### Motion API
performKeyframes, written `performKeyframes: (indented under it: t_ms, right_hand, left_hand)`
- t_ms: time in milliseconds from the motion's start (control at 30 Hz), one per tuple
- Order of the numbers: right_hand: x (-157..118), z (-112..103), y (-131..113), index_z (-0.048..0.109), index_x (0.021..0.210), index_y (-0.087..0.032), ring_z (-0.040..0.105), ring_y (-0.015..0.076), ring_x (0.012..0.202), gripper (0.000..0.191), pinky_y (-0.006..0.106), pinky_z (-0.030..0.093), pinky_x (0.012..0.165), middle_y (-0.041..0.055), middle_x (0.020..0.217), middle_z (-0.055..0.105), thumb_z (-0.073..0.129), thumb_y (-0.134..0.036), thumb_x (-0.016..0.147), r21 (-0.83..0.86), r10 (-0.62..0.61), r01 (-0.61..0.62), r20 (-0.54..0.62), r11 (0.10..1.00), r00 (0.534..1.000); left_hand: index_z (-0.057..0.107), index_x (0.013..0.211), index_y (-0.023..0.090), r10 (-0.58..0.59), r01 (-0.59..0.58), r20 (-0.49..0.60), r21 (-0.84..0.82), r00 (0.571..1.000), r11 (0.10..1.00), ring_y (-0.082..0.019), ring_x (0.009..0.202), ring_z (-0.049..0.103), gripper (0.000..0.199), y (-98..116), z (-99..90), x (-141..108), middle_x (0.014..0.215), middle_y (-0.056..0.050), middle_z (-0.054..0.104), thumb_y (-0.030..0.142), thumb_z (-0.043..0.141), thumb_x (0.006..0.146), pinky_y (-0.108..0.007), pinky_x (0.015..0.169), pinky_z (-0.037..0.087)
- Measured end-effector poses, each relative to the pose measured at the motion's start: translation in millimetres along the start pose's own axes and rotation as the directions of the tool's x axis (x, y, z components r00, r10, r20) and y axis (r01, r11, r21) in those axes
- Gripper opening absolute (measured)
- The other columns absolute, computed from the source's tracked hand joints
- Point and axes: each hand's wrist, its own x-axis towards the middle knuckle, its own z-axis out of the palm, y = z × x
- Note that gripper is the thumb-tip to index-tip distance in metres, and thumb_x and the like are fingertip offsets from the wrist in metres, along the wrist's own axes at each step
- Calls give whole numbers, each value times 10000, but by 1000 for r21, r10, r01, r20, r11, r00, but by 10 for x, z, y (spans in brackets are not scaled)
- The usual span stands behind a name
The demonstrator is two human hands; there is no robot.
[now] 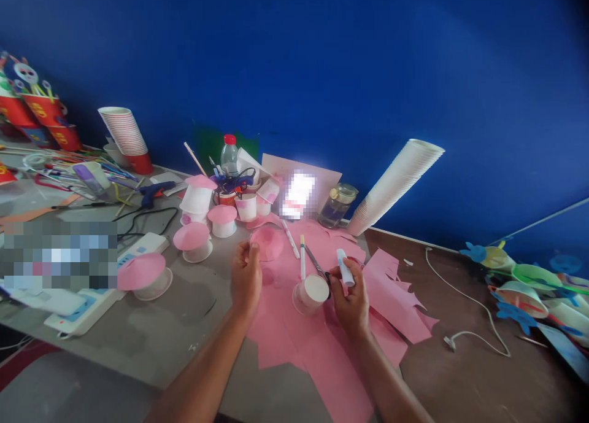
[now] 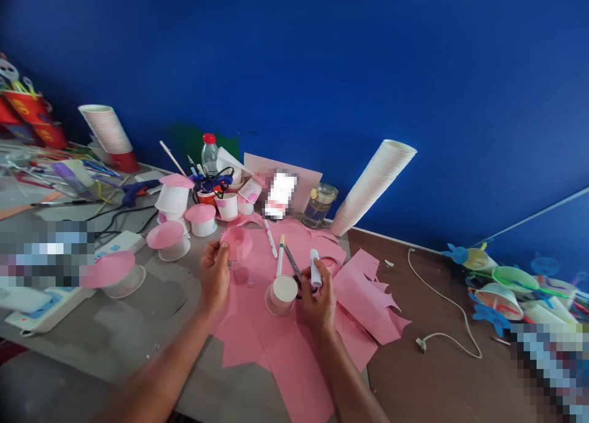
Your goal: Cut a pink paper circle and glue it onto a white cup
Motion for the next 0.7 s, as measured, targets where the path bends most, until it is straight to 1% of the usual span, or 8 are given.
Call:
performKeyframes:
  t_ms: [133, 200, 267, 333, 433, 500, 567, 700]
  right_hand:
    - [-25, -31, -18, 434, 1260, -264, 585, 183, 808, 389, 344, 495, 706, 41, 899, 589, 511, -243, 879, 118, -14, 8, 46, 993, 999]
    - [-52, -63, -24, 399, 1306, -260, 589, 205, 878, 423, 385, 497, 760, 68, 972, 590, 492, -308, 896, 208, -38, 16, 103, 978, 994]
    - [-81, -91, -26, 342, 1362, -247, 575, 249, 997, 521, 454, 474, 847, 110, 1097, 576, 496, -399, 889, 233, -84, 39, 187, 972, 979]
    - [-106, -100, -26, 282, 1405, -245, 540, 293, 1099, 646, 515, 434, 913, 139, 1214, 542, 538, -459, 852, 167, -137, 93, 278, 982, 951]
    - [-133, -69, -24, 227, 1428, -269, 508, 321, 1169, 739, 557, 415, 941, 135, 1286, 523, 604, -422, 811, 6, -198, 209, 349, 978, 916]
    - [-145, -35, -18, 235, 1424, -277, 520, 322, 1163, 728, 555, 436, 929, 127, 1278, 539, 611, -371, 807, -81, -216, 259, 349, 962, 912]
    - [-152, -7, -7, 279, 1407, -272, 555, 320, 1113, 696, 516, 482, 886, 129, 1239, 564, 616, -347, 802, -141, -215, 273, 329, 952, 920]
    - [-148, 12, 18, 337, 1379, -251, 589, 306, 1049, 663, 479, 524, 824, 133, 1183, 582, 632, -335, 791, -185, -227, 284, 279, 941, 933]
  left_hand:
    - [535, 812, 188, -20, 20, 5, -24, 1000, 1000, -95, 605, 430, 166, -14, 15, -10, 683, 42, 469, 353, 541, 828, -204, 576, 363]
    - [534, 811, 188, -28, 28, 12, -35, 1000, 999, -96, 603, 429, 174, -20, 18, -12, 687, 42, 468, 361, 543, 824, -208, 585, 366]
    - [531, 805, 187, -33, 34, 15, -56, 999, 998, -96, 596, 426, 190, -27, 21, -12, 680, 43, 464, 375, 550, 819, -211, 587, 366]
    - [531, 805, 184, -40, 41, 19, -75, 999, 996, -96, 593, 426, 199, -32, 25, -10, 672, 45, 463, 381, 561, 810, -211, 587, 363]
    - [531, 803, 180, -37, 39, 22, -78, 999, 996, -96, 592, 424, 197, -33, 35, -3, 665, 46, 463, 375, 564, 801, -210, 587, 359]
    - [526, 787, 180, -29, 31, 24, -80, 999, 996, -97, 593, 422, 187, -28, 42, 3, 662, 47, 459, 362, 567, 791, -208, 585, 356]
    - [517, 767, 182, -34, 37, 26, -100, 999, 994, -96, 587, 417, 183, -22, 48, 5, 653, 51, 452, 356, 570, 780, -205, 574, 348]
    - [509, 751, 184, -51, 56, 46, -126, 998, 990, -85, 554, 384, 191, -21, 56, -1, 624, 62, 422, 362, 570, 782, -199, 548, 332]
